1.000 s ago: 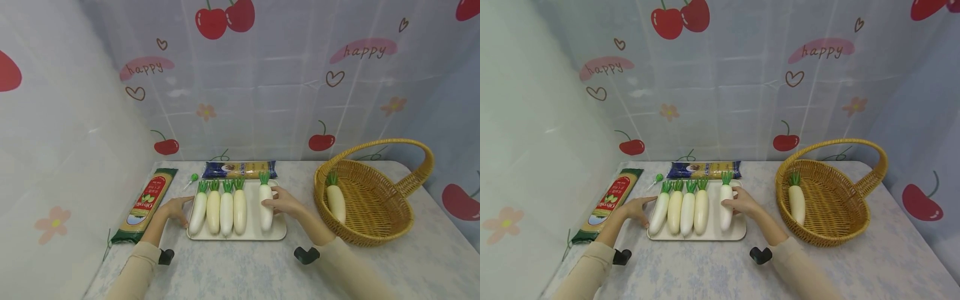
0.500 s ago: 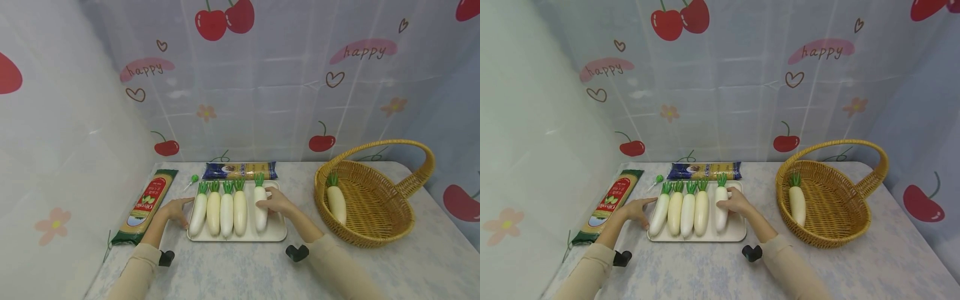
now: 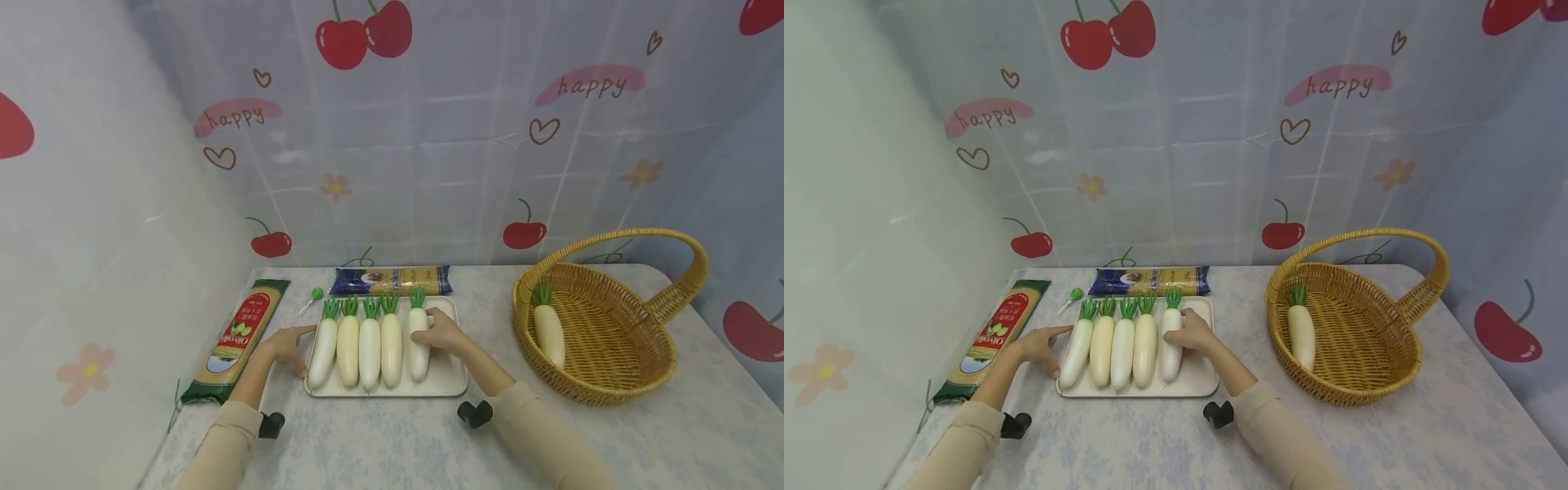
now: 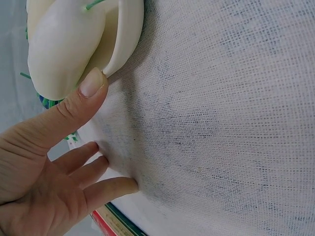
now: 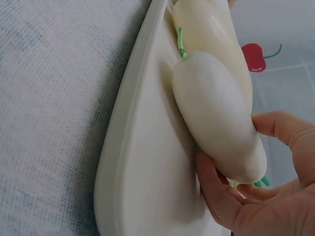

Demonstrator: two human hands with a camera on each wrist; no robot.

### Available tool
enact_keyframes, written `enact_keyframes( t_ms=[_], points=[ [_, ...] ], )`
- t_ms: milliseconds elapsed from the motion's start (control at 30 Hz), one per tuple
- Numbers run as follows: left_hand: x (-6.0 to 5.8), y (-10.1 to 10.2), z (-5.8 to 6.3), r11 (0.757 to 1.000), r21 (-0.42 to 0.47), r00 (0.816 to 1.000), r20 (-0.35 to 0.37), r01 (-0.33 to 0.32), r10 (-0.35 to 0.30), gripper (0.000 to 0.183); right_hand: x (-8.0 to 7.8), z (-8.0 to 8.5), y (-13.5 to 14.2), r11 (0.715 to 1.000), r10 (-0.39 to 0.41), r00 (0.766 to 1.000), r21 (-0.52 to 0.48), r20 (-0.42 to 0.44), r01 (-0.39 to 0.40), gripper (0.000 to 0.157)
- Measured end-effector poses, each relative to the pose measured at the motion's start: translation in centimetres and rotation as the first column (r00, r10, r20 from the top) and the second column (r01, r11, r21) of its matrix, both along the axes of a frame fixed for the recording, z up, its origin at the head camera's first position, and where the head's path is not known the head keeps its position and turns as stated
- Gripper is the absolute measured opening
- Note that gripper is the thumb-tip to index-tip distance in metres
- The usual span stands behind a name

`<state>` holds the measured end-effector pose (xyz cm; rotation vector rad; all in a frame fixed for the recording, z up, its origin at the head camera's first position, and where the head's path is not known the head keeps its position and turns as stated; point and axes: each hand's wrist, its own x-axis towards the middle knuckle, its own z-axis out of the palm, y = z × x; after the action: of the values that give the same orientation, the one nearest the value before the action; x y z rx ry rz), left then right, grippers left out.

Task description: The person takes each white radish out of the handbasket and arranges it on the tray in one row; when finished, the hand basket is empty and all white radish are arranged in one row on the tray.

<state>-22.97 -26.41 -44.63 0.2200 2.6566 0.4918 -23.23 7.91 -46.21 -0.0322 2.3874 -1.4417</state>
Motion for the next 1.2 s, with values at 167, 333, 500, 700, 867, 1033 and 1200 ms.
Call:
enact_keyframes(
  t_ms=[167, 333, 500, 700, 867, 1033, 1200],
  points=[
    [0.0, -0.1, -0.2, 1.0, 0.007, 1.0, -0.007, 0.004, -0.004, 0.106, 0.0, -0.2, -0.5, 1.0, 0.01, 1.0, 0.022, -0.005, -0.01, 0.075],
    [0.1, -0.3, -0.2, 1.0, 0.017, 1.0, -0.019, 0.021, -0.021, 0.105, -0.5, -0.7, -0.6, 0.997, 0.074, 0.997, 0.013, -0.032, -0.073, 0.076],
    [0.3, -0.3, -0.1, 1.0, 0.012, 0.999, -0.027, 0.027, -0.027, 0.104, -0.2, -0.9, -0.5, 0.995, 0.093, 0.995, 0.051, -0.036, -0.091, 0.081],
    [0.2, -0.4, 0.1, 0.999, 0.026, 0.999, -0.014, 0.03, -0.03, 0.106, 1.3, 0.4, 0.2, 0.978, 0.102, 0.99, 0.194, -0.102, -0.08, 0.083],
    [-0.9, -1.1, -0.8, 0.998, 0.022, 0.998, -0.01, 0.064, -0.063, 0.111, 2.6, 1.8, 2.0, 0.981, 0.129, 0.98, 0.161, -0.151, -0.104, 0.074],
    [-0.4, -0.4, 0.0, 1.0, 0.018, 1.0, 0.016, 0.022, -0.022, 0.109, 3.9, 2.9, 4.4, 0.969, 0.226, 0.933, 0.158, -0.281, -0.188, 0.066],
    [0.2, 0.0, 0.4, 1.0, 0.012, 1.0, 0.005, 0.011, -0.011, 0.103, 5.3, 4.5, 7.4, 0.96, 0.277, 0.892, 0.134, -0.358, -0.245, 0.062]
  ],
)
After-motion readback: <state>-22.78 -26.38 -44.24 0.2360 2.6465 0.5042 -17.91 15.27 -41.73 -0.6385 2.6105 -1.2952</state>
